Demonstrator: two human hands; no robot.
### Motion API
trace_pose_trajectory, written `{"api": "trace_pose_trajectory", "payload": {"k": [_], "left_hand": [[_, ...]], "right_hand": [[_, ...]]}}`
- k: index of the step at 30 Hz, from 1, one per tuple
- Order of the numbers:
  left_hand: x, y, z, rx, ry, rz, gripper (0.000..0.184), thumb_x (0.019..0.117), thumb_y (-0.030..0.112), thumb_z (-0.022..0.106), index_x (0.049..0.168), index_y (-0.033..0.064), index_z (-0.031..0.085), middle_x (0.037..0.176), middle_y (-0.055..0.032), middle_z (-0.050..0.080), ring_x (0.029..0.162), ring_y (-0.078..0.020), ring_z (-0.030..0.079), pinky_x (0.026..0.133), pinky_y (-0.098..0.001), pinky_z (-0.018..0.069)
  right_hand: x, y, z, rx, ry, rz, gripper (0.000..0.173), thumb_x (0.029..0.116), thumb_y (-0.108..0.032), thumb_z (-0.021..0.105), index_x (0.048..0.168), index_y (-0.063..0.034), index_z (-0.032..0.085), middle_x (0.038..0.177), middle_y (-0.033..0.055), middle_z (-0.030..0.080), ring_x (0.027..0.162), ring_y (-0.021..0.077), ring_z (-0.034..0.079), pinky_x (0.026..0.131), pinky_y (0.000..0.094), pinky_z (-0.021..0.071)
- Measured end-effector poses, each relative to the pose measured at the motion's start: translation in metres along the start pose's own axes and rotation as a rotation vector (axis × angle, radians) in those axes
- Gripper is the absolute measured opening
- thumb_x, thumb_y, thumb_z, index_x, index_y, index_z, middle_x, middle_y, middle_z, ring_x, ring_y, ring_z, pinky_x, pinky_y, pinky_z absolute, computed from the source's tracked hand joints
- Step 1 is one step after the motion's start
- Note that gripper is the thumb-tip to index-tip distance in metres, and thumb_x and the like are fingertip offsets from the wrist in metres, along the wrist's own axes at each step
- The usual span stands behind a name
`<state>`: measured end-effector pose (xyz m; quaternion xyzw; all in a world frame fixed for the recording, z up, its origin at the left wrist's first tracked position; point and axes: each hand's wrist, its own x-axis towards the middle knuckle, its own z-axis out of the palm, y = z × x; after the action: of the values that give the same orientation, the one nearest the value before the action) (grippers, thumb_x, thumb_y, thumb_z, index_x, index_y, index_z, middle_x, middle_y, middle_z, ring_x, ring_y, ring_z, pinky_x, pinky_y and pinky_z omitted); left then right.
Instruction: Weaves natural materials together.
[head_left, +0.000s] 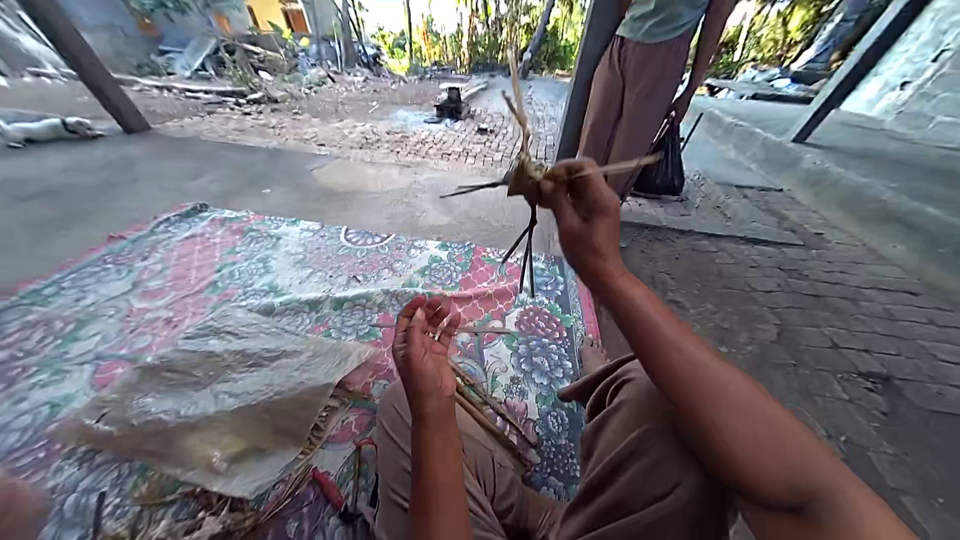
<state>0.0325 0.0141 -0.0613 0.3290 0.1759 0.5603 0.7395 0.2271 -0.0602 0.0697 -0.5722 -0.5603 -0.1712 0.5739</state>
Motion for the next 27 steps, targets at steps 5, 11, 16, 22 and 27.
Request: {"api": "trace_pose_trajectory", "payload": {"k": [5,11,16,22,27], "left_hand": [[-0.003,-0.011,0.002,0.059,-0.070,0.034,0.025,0.1064,0.007,0.036,0.110,0.0024,0.060,0.094,-0.0078,0.070,0.084,-0.0185,0.071,0.080,-0.0372,0.0615],[0.006,-0.022,-0.015,0.112,-0.106,0.082,0.025,0.1051,0.006,0.037,0.110,0.0010,0.060,0.093,-0.0068,0.072,0.082,-0.0171,0.072,0.078,-0.0349,0.0625],[0.014,-0.050,-0.028,0.196,-0.128,-0.038,0.024,0.1057,0.005,0.039,0.112,-0.0015,0.061,0.093,-0.0078,0.072,0.080,-0.0166,0.072,0.074,-0.0317,0.0617],[0.010,-0.105,-0.031,0.460,-0.216,-0.284,0.023,0.1066,0.008,0.046,0.119,-0.0045,0.060,0.095,-0.0100,0.070,0.080,-0.0153,0.069,0.073,-0.0319,0.0586],[-0.011,-0.142,-0.009,0.675,-0.398,-0.497,0.030,0.1057,0.011,0.050,0.130,-0.0061,0.057,0.106,-0.0162,0.069,0.088,-0.0193,0.068,0.080,-0.0378,0.0566]], "right_hand": [[-0.006,0.009,0.004,0.180,-0.250,0.268,0.017,0.0997,-0.006,0.061,0.110,0.0066,0.063,0.093,0.0099,0.068,0.075,0.0115,0.067,0.074,0.0311,0.0603],[-0.025,0.009,0.026,-0.106,-0.301,0.077,0.013,0.0938,-0.002,0.068,0.106,0.0020,0.071,0.099,0.0168,0.067,0.081,0.0246,0.068,0.073,0.0413,0.0597],[-0.032,0.002,0.043,-0.157,-0.336,0.034,0.014,0.0930,-0.002,0.069,0.106,-0.0013,0.073,0.098,0.0156,0.065,0.080,0.0257,0.067,0.072,0.0443,0.0588],[-0.045,-0.015,0.056,0.251,-0.620,0.024,0.018,0.0969,-0.002,0.064,0.113,0.0054,0.068,0.104,0.0148,0.070,0.083,0.0147,0.069,0.078,0.0311,0.0602],[-0.042,-0.045,0.029,0.339,-0.889,0.021,0.044,0.0978,-0.001,0.063,0.141,-0.0060,0.057,0.111,0.0088,0.072,0.081,0.0104,0.071,0.075,0.0269,0.0608]]}}
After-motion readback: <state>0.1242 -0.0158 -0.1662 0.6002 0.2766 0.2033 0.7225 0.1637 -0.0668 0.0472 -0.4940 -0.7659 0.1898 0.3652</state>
